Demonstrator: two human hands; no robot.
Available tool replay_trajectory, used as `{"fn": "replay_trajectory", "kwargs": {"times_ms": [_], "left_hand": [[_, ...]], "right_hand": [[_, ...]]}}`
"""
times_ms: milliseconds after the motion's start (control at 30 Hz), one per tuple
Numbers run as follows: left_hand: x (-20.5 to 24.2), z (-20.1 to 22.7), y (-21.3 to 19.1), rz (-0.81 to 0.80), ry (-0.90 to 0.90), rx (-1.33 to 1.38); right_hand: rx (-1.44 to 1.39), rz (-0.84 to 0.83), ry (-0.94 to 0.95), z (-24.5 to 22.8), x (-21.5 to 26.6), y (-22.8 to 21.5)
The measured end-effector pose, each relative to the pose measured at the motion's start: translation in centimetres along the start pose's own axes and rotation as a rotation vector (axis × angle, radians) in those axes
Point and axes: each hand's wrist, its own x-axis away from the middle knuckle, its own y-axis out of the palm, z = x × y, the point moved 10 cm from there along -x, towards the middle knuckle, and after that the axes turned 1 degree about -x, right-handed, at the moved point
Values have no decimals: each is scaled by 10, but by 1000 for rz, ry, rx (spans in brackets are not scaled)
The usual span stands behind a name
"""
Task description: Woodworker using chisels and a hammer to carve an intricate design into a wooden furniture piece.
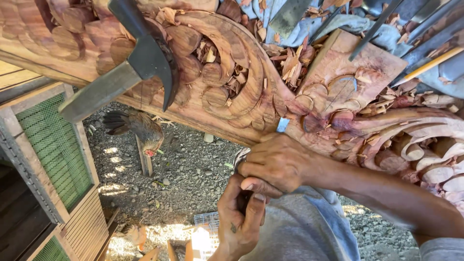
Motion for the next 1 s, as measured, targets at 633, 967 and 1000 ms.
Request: {"fn": "replay_trajectory", "kwargs": {"times_ms": [633, 967, 1000], "left_hand": [[-6, 11, -9, -120, 82, -72], [-8, 14, -3, -50, 1, -100], [-6, 12, -5, -47, -15, -104]], "right_hand": [[63, 57, 31, 0, -8, -3], [22, 89, 35, 4, -3, -9], [10, 99, 37, 2, -4, -10]]}}
